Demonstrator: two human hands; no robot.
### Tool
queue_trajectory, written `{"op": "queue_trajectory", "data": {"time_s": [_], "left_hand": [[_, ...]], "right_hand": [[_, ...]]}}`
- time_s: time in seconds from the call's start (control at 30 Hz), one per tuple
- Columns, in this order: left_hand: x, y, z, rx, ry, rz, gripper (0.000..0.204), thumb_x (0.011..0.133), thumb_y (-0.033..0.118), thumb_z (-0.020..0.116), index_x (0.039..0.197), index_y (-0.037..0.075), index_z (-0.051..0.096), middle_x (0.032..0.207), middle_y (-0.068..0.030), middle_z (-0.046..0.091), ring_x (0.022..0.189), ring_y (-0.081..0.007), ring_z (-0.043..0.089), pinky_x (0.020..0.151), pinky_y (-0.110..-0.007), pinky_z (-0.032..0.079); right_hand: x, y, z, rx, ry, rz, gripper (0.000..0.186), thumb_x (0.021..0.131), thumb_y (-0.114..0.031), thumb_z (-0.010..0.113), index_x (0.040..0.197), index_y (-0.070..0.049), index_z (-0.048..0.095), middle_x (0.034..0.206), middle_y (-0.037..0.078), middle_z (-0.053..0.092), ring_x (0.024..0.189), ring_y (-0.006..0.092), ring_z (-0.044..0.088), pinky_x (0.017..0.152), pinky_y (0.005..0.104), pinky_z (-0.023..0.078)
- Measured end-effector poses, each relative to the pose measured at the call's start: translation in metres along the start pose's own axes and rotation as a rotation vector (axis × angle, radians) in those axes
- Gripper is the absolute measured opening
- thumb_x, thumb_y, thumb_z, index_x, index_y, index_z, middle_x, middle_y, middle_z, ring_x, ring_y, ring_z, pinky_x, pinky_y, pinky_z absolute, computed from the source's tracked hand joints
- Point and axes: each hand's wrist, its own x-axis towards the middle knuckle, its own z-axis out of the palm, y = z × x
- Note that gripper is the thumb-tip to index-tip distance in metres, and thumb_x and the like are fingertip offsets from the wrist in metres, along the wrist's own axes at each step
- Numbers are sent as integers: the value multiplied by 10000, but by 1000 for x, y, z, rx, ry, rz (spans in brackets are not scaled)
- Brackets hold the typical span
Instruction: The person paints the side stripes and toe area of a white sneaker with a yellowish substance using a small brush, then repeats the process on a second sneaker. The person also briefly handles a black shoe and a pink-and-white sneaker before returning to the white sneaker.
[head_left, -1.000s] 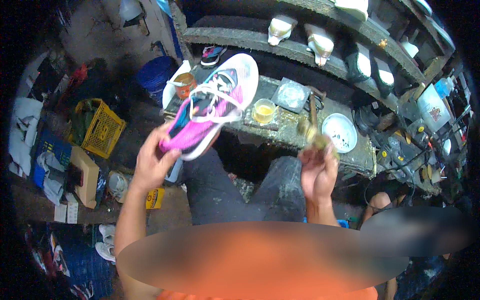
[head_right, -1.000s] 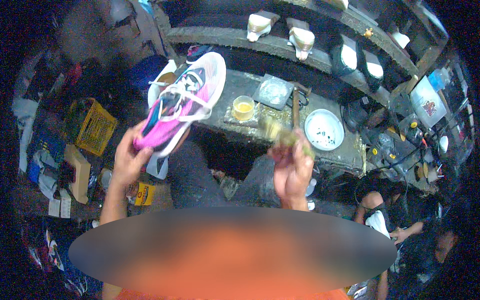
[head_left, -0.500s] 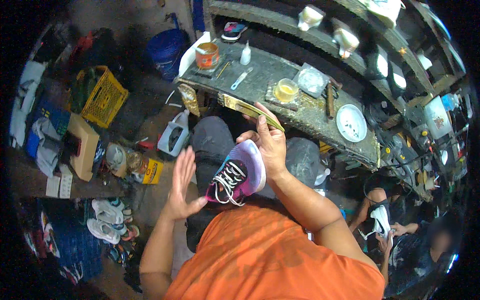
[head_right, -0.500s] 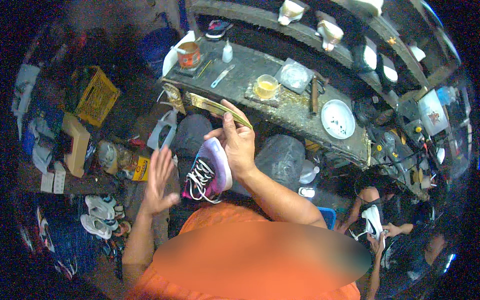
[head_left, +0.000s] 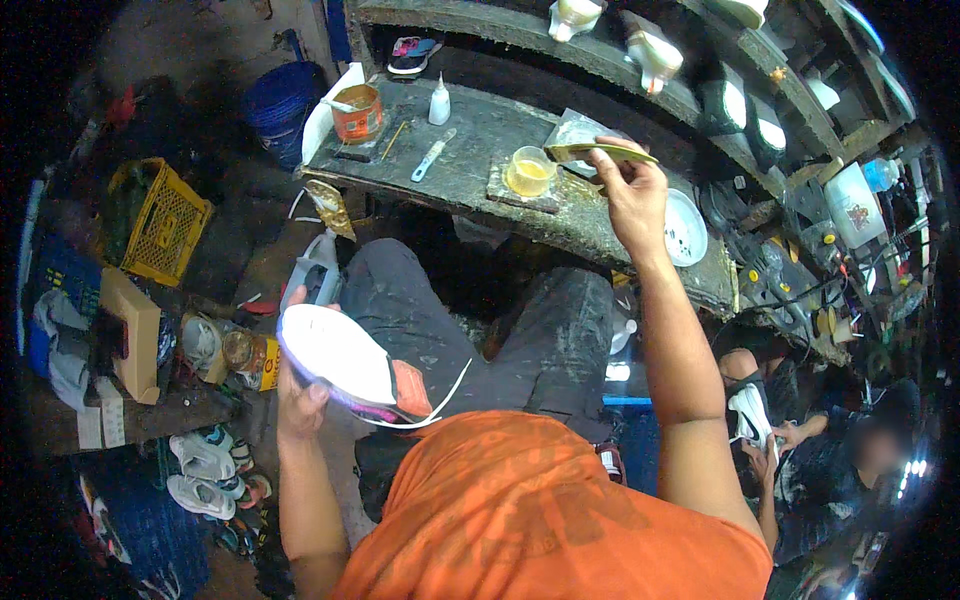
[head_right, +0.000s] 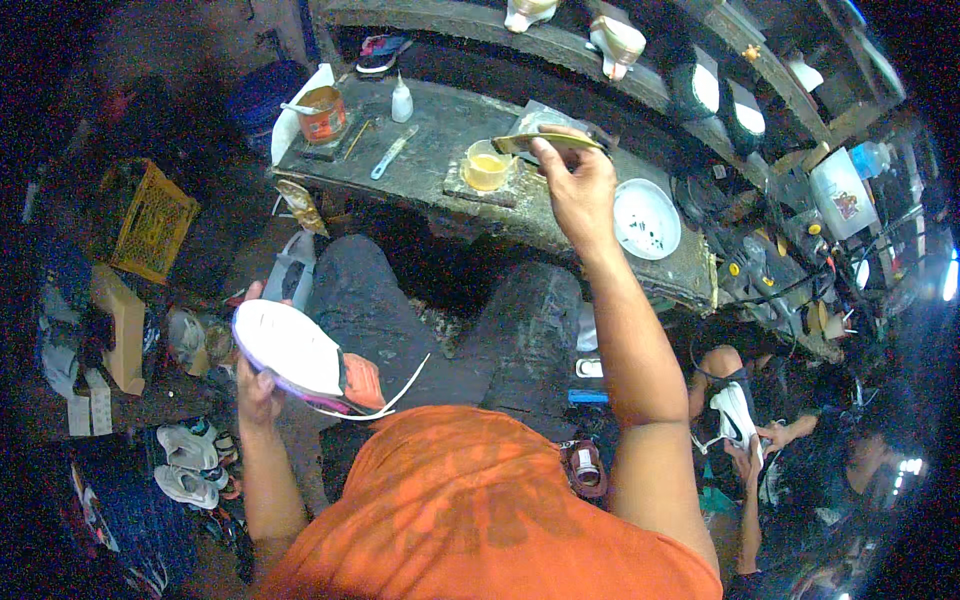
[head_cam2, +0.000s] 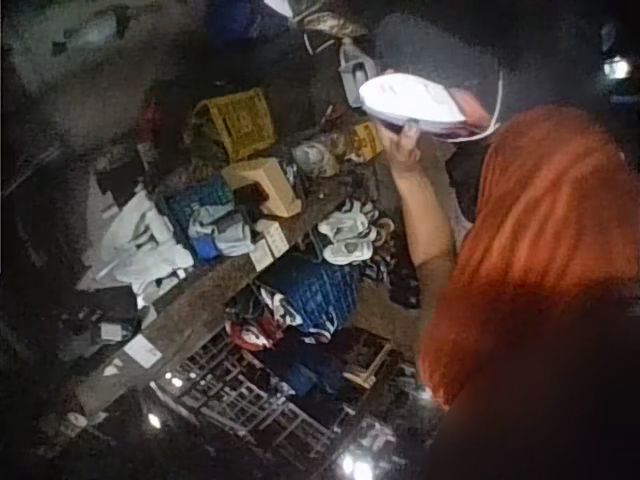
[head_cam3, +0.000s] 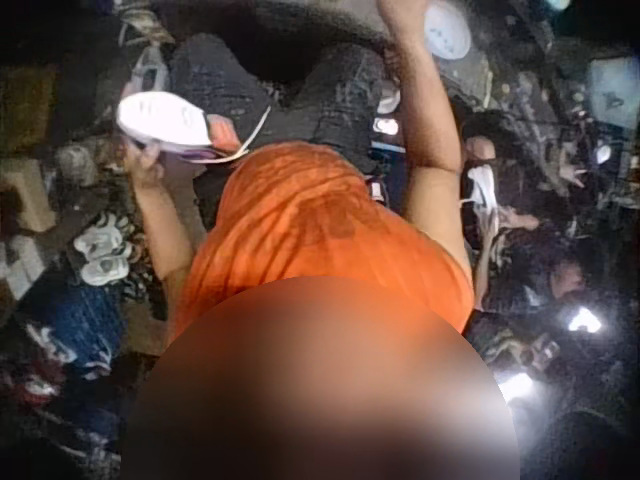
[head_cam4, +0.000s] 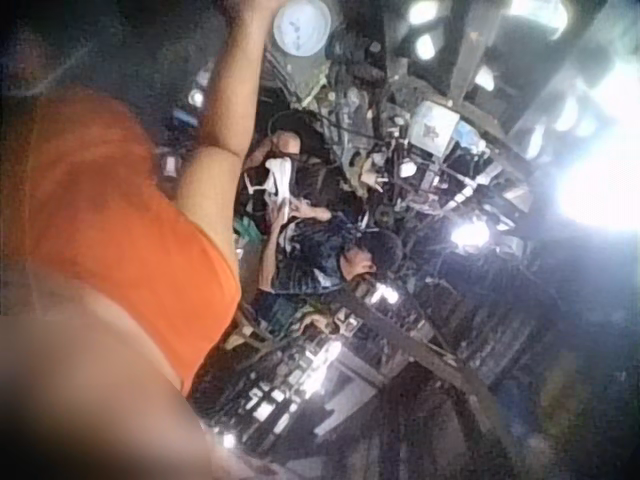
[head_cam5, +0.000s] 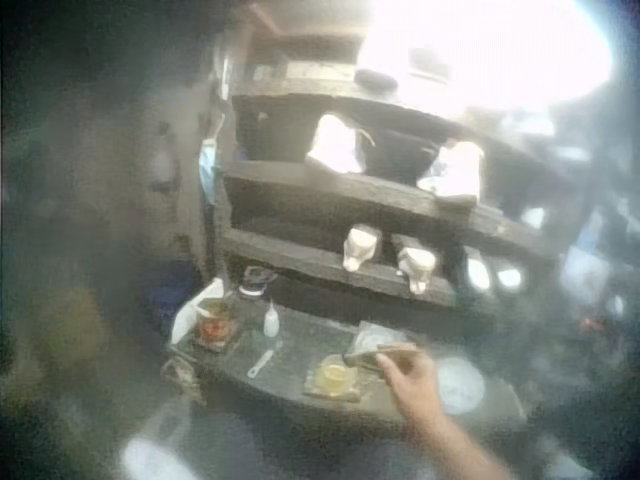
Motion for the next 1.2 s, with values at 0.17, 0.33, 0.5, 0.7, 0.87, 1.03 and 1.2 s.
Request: {"op": "queue_trajectory", "data": {"time_s": [0.17, 0.33, 0.5, 0.7, 0.87, 1.03, 1.2], "left_hand": [[-3, -8, 3, 95, 32, 16, 1230, 631, 471, 878, 1570, 20, 224, 1417, -185, 507, 1261, -274, 555, 1041, -403, 478], [-8, -7, 2, 78, -33, 40, 1231, 612, 432, 903, 1557, 7, 239, 1404, -172, 512, 1278, -279, 550, 1040, -406, 484], [-16, -1, -5, 80, -59, -95, 1269, 541, 307, 955, 1550, 7, 246, 1376, -140, 522, 1261, -271, 559, 1040, -410, 484], [-10, 15, -9, 194, -201, -145, 1222, 499, 240, 970, 1506, 5, 319, 1369, -129, 532, 1246, -255, 564, 1047, -415, 464], [-10, 25, 7, 247, -139, -89, 1133, 481, 224, 975, 1437, 5, 407, 1393, -140, 528, 1255, -260, 555, 1061, -418, 450], [4, 17, 33, 448, -63, 202, 1113, 488, 216, 991, 1423, 9, 422, 1375, -138, 542, 1239, -257, 561, 1061, -421, 456], [20, 0, 49, 366, 11, 260, 1176, 485, 144, 1000, 1470, 3, 373, 1345, -127, 550, 1238, -250, 559, 1064, -414, 461]], "right_hand": [[25, 24, 15, -491, -147, -204, 249, 914, -209, 735, 1097, -40, 738, 946, 157, 757, 885, 215, 736, 796, 343, 553], [40, 45, 34, -558, -243, -158, 228, 902, -208, 731, 1058, -42, 746, 976, 136, 763, 916, 261, 741, 819, 370, 554], [53, 66, 29, -235, -176, 49, 274, 867, -260, 742, 989, -15, 762, 896, 165, 762, 824, 248, 744, 752, 374, 560], [51, 69, 8, 188, -113, 245, 188, 927, -177, 707, 1033, -24, 730, 871, 51, 764, 771, 108, 669, 695, 278, 499], [44, 66, 6, 339, -104, 366, 160, 932, -199, 707, 1013, -61, 715, 876, 34, 752, 620, 56, 516, 575, 241, 400], [39, 70, 13, 346, -194, 478, 169, 944, -199, 696, 1036, -58, 699, 886, 42, 740, 587, 67, 506, 548, 229, 417], [40, 76, 8, 495, -181, 371, 206, 972, -177, 670, 1099, -15, 650, 900, 40, 695, 648, 54, 523, 531, 213, 426]]}}
